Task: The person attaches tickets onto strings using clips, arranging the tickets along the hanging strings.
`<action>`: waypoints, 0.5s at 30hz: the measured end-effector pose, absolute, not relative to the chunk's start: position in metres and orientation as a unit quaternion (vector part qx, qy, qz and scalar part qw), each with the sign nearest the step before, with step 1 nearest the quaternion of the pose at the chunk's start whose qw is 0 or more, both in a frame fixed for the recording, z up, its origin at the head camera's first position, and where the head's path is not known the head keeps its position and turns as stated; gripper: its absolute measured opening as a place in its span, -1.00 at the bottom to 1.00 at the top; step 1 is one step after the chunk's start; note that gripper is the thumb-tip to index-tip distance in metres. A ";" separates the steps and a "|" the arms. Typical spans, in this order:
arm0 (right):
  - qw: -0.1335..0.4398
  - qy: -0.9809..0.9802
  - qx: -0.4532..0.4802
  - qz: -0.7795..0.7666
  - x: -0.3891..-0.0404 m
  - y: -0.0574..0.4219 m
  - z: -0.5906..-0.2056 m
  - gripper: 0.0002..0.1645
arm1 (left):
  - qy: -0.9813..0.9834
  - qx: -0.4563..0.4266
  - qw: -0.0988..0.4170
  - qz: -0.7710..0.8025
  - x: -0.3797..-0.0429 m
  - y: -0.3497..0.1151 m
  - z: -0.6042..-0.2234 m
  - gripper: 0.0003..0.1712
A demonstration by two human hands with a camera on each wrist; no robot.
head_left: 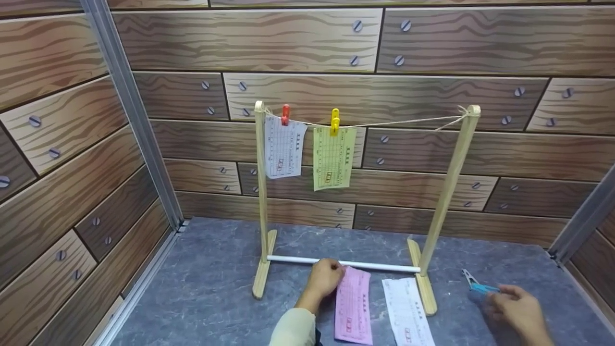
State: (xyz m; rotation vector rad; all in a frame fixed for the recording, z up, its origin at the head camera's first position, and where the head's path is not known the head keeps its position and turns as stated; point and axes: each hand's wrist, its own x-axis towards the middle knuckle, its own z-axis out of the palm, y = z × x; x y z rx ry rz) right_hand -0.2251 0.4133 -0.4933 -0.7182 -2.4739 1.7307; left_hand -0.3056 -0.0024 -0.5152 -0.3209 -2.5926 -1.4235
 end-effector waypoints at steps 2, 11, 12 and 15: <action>0.031 -0.799 -0.222 0.558 -0.226 0.410 -0.488 -0.17 | -0.864 -0.108 0.081 -0.486 -0.308 -0.002 -0.512 -0.85; 0.103 -0.790 -0.170 0.580 -0.229 0.392 -0.465 -0.28 | -0.837 -0.116 0.099 -0.525 -0.315 0.003 -0.491 -0.94; 0.110 -0.786 -0.162 0.587 -0.229 0.390 -0.462 -0.29 | -0.836 -0.116 0.102 -0.527 -0.316 0.003 -0.488 -0.94; 0.120 -0.771 -0.137 0.611 -0.230 0.383 -0.452 -0.32 | -0.828 -0.118 0.113 -0.537 -0.318 0.003 -0.479 -0.93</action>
